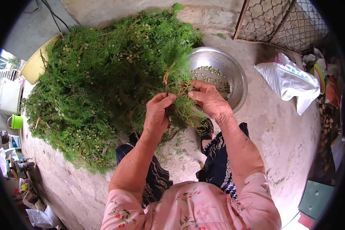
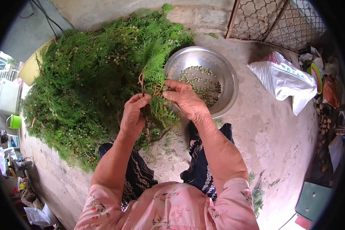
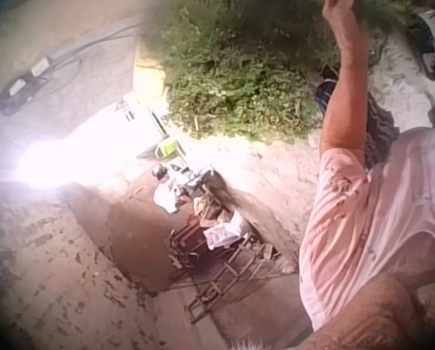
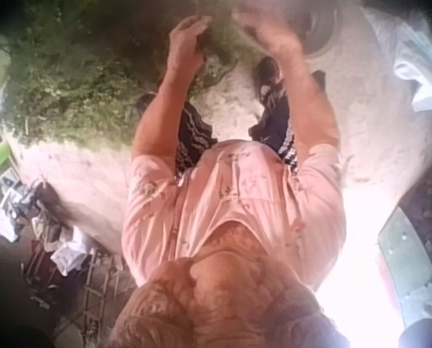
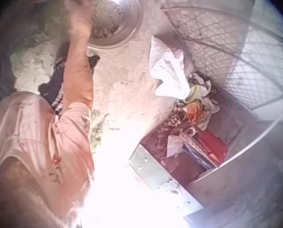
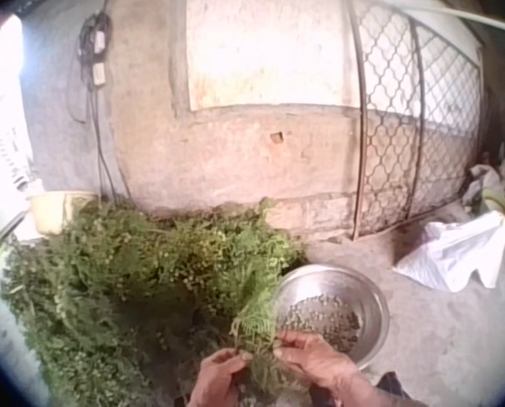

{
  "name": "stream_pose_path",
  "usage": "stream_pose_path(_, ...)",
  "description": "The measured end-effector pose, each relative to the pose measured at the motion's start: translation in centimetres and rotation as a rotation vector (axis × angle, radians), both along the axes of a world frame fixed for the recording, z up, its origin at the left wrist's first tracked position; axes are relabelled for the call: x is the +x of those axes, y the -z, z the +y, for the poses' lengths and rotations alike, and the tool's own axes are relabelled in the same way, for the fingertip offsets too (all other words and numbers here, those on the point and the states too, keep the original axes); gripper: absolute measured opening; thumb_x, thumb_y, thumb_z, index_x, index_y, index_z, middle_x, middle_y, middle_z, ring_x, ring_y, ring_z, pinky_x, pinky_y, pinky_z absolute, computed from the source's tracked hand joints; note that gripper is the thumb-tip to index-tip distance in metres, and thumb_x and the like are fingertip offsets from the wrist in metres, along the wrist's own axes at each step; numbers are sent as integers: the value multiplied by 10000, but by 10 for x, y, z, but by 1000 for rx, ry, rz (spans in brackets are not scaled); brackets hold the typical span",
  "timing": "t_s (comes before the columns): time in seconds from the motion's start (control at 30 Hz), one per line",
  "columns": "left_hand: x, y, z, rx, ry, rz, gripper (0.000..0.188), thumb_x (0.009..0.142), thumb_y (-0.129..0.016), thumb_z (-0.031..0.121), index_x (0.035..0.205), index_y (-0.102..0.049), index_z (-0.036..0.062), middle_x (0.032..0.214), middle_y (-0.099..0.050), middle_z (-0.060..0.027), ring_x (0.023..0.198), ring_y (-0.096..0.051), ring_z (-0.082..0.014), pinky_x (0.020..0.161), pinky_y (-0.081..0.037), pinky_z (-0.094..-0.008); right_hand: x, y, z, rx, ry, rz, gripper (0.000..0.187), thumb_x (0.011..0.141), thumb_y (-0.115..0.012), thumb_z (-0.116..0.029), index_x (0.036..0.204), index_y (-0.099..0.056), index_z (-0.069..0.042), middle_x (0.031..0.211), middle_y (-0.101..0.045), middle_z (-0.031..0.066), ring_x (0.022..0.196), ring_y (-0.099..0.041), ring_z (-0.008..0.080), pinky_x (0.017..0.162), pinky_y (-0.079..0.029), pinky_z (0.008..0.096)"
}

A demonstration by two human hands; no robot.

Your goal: The person picks small green seeds from evergreen-like branches by hand and drops them into a metal bowl.

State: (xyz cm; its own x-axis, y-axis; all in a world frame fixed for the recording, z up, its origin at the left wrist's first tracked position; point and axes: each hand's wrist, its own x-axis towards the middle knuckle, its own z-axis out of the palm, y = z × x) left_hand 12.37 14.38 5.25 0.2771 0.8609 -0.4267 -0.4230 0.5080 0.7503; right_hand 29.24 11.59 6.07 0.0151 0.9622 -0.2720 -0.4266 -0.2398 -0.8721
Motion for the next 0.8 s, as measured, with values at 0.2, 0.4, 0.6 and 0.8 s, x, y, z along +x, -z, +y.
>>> stream_pose_path(0.2,0,2,2,-35,56,-8,70,769,-641,45,816,-601,13,727,-583,-4,660,-516,-94,601,-427,-227,5,0,-1,-40,-127,2,381,779,-650,-134,1117,-527,-12,948,-594,2,803,-540,78,720,-474,238)
stream_pose_path(0.4,-2,4,2,-35,80,7,68,763,-650,52,794,-599,20,702,-572,6,625,-492,-81,560,-406,-222,6,5,0,-54,-151,-122,278,775,-654,-129,1019,-587,-14,851,-605,5,683,-545,64,556,-490,216)
stream_pose_path(0.6,0,-1,-4,-16,70,58,71,768,-647,59,785,-595,14,691,-564,3,600,-484,-82,544,-400,-219,6,3,-1,-166,-6,-88,304,715,-709,-65,962,-580,54,776,-605,62,578,-525,91,492,-474,229)
stream_pose_path(0.8,5,-1,-2,3,103,56,84,771,-659,98,750,-586,65,637,-508,55,550,-425,-56,493,-344,-215,9,9,-6,-153,0,33,332,725,-706,-83,985,-541,40,801,-587,53,664,-533,110,544,-442,252)
